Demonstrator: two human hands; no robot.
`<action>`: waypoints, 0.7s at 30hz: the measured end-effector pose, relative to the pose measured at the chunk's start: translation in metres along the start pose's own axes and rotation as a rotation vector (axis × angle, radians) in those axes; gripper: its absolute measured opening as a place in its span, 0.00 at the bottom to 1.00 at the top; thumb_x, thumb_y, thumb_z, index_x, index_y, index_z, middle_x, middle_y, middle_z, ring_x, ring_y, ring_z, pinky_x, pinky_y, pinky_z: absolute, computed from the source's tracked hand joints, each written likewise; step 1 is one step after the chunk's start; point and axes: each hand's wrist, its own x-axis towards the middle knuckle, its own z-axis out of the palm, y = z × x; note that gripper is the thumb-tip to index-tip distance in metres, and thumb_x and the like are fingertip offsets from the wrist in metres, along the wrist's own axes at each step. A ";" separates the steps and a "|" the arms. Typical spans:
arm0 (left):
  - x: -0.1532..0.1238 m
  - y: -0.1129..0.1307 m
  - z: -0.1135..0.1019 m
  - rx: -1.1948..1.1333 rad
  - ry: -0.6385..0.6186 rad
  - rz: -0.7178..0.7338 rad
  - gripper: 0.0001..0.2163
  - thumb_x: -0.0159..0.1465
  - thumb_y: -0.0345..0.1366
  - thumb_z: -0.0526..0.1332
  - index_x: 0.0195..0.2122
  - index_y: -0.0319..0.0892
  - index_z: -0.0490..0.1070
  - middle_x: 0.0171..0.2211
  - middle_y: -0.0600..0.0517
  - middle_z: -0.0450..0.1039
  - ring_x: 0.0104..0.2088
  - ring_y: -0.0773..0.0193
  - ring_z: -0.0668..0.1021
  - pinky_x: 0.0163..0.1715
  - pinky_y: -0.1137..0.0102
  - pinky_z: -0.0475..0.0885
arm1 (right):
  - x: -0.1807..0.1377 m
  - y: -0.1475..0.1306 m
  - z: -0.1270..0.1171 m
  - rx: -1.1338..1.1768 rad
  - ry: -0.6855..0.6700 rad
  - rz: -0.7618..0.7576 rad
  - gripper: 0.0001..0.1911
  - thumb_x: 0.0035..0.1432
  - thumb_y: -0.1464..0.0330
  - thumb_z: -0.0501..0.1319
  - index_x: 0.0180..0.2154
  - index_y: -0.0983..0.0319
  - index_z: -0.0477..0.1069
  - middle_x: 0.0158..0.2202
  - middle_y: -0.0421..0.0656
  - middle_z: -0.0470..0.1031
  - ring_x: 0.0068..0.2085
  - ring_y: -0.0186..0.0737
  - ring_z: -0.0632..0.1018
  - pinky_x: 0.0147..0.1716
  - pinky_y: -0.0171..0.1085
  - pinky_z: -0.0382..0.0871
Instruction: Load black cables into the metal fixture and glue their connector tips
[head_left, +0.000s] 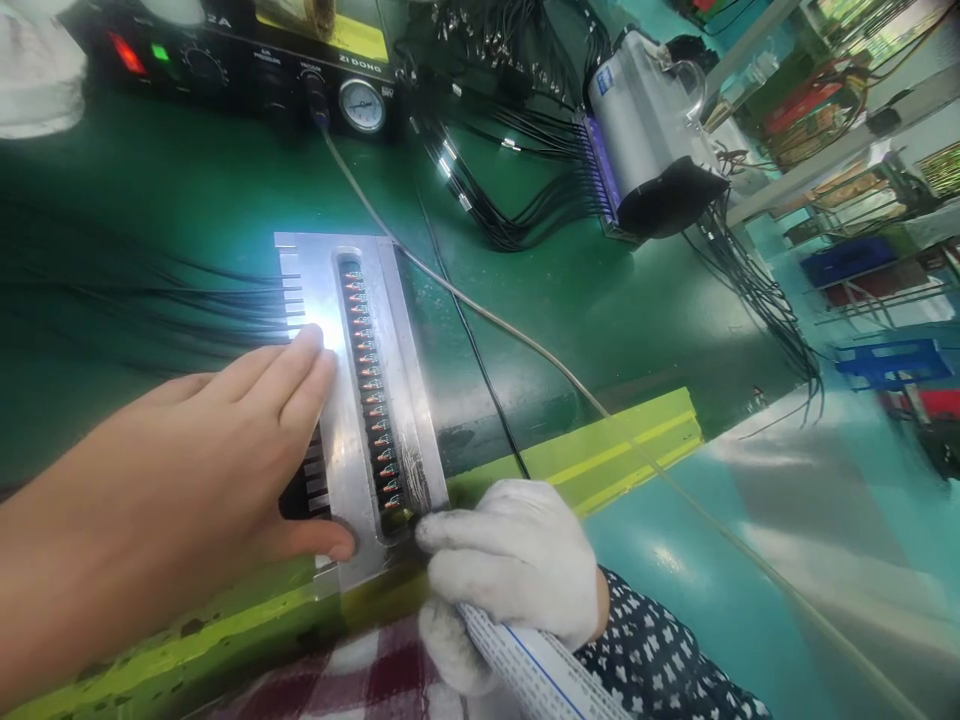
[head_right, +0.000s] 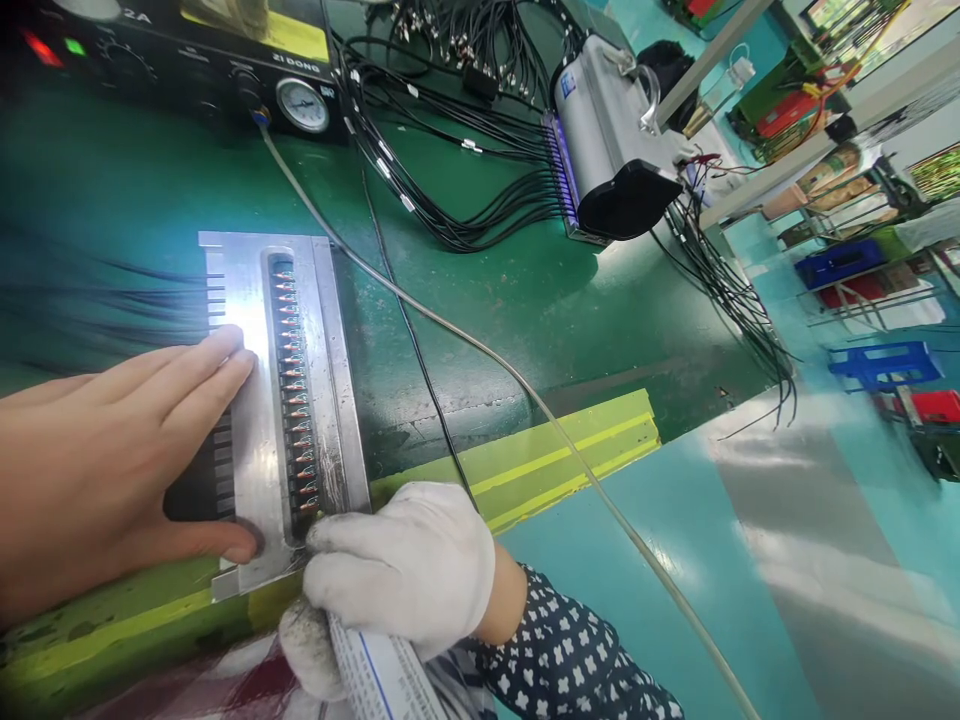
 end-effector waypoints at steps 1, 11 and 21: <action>0.000 0.000 0.000 0.004 0.000 0.003 0.56 0.56 0.76 0.31 0.73 0.34 0.23 0.68 0.30 0.56 0.62 0.33 0.68 0.50 0.49 0.69 | 0.000 0.000 0.000 0.002 0.005 0.003 0.05 0.64 0.68 0.59 0.35 0.59 0.73 0.41 0.37 0.82 0.25 0.34 0.71 0.23 0.42 0.54; 0.001 0.000 -0.001 0.005 0.008 0.012 0.59 0.55 0.77 0.37 0.73 0.30 0.31 0.67 0.28 0.58 0.60 0.32 0.70 0.50 0.48 0.71 | 0.001 -0.003 0.000 0.000 0.016 0.006 0.11 0.67 0.67 0.53 0.35 0.60 0.72 0.39 0.39 0.82 0.24 0.35 0.69 0.22 0.42 0.54; 0.000 -0.002 0.001 0.028 0.012 0.032 0.62 0.53 0.78 0.42 0.72 0.29 0.29 0.67 0.26 0.57 0.60 0.30 0.70 0.47 0.48 0.71 | -0.001 -0.001 0.001 0.023 0.057 0.021 0.05 0.60 0.67 0.59 0.36 0.59 0.73 0.41 0.38 0.82 0.25 0.34 0.72 0.23 0.41 0.58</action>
